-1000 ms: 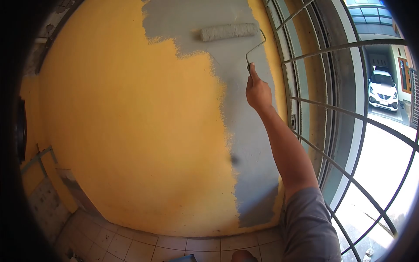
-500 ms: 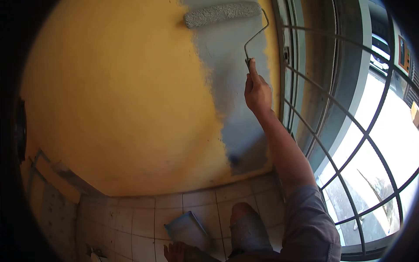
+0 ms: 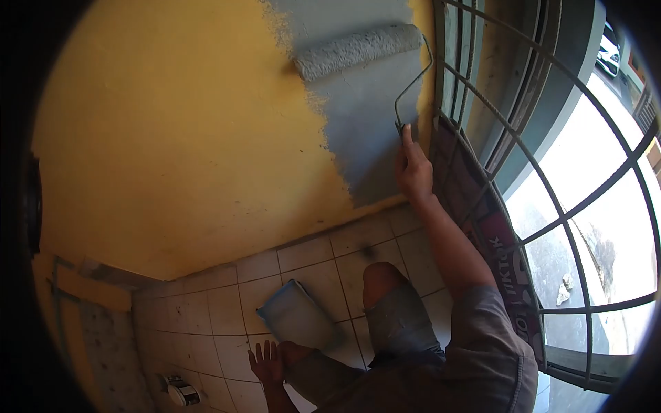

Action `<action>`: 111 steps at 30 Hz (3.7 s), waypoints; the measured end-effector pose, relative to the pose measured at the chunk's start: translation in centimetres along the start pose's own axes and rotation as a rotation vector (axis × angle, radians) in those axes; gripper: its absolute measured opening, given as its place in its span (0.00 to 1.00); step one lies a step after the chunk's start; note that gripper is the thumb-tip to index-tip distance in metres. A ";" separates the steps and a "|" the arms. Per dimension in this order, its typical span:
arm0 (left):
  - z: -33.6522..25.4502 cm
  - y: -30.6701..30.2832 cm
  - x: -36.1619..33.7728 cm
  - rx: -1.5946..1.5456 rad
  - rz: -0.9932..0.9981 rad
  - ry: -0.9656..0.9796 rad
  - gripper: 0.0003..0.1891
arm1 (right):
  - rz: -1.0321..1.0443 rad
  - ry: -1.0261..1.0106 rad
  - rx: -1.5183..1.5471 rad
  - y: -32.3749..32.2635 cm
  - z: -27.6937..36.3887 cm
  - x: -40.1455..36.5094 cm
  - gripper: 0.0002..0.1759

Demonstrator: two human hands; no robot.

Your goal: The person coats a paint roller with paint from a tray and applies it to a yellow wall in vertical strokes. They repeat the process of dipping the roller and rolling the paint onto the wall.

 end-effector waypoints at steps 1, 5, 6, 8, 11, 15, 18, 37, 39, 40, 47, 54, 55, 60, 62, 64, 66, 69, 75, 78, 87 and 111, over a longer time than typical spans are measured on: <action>-0.3 0.5 0.0 -0.006 0.031 0.012 0.44 | 0.022 0.015 0.013 0.0 -0.5 -1.4 0.34; -1.1 2.5 -0.2 -0.021 0.058 0.033 0.40 | 0.055 0.055 0.050 0.6 -2.5 -6.2 0.34; -1.2 2.8 -0.2 -0.015 0.045 0.033 0.40 | 0.067 0.063 0.051 0.6 -2.9 -7.3 0.34; -1.5 3.5 0.1 0.039 0.080 0.030 0.41 | 0.090 0.067 0.051 0.6 -3.5 -9.1 0.35; -2.2 4.7 0.4 0.020 0.099 0.053 0.40 | 0.158 0.119 0.115 0.0 -3.8 -11.4 0.34; -3.4 5.8 0.8 0.025 0.136 0.074 0.40 | 0.183 0.091 0.048 -1.1 -3.7 -14.4 0.33; -4.1 5.5 1.4 0.039 0.166 0.094 0.40 | 0.266 0.296 0.067 -3.2 -3.7 -17.4 0.31; -4.4 -5.5 2.6 0.282 0.047 0.022 0.38 | 1.011 0.975 0.052 2.1 -0.6 -43.2 0.24; -4.6 -6.2 2.1 0.275 0.012 0.027 0.38 | 1.016 0.963 0.030 3.9 -0.9 -43.0 0.25; -4.7 -6.4 1.7 0.327 0.024 0.027 0.39 | 1.024 0.996 0.060 4.8 -1.2 -43.3 0.25; -5.0 -6.4 0.3 0.449 0.054 0.056 0.40 | 1.041 1.120 0.109 8.2 -2.5 -42.9 0.26; -5.2 -7.8 1.2 0.531 0.019 0.043 0.34 | 1.033 1.246 0.245 9.0 -2.4 -41.1 0.25; -5.1 -7.9 1.3 0.571 0.001 0.042 0.33 | 1.025 1.244 0.253 8.7 -2.4 -40.9 0.24; -4.7 -8.3 1.9 0.640 -0.012 0.015 0.33 | 1.014 1.201 0.303 7.5 -1.8 -39.6 0.21; -4.6 -8.0 1.9 0.680 -0.008 0.031 0.38 | 0.949 1.108 0.298 7.0 -1.4 -38.4 0.19; -4.4 -7.9 2.0 0.672 -0.004 0.027 0.39 | 0.938 1.086 0.302 7.0 -1.5 -38.1 0.18; -4.2 -7.7 2.1 0.665 0.003 0.025 0.39 | 0.922 1.063 0.307 6.8 -1.3 -37.6 0.16; -3.7 -7.1 2.3 0.652 0.020 0.028 0.40 | 0.845 1.011 0.388 6.2 -0.1 -35.9 0.16; -3.3 -6.4 2.4 0.660 0.061 0.021 0.41 | 0.759 0.939 0.423 4.7 2.4 -32.1 0.20; -3.4 -5.9 1.9 0.668 0.060 0.028 0.40 | 0.725 0.977 0.465 4.0 3.5 -30.3 0.23; -3.2 -5.1 1.1 0.690 0.076 0.033 0.39 | 0.591 0.716 0.418 3.2 7.0 -23.0 0.24; -2.6 -3.0 -0.4 0.783 0.084 0.090 0.35 | 0.378 0.355 0.212 5.4 8.8 -11.8 0.36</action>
Point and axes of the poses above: each hand's wrist, its own x-axis towards the middle knuckle, its own y-axis out of the palm, z = x × y, the point moved 6 cm from there along x, towards the middle knuckle, and after that the axes turned 5 degrees about -x, right-handed, at the moved point
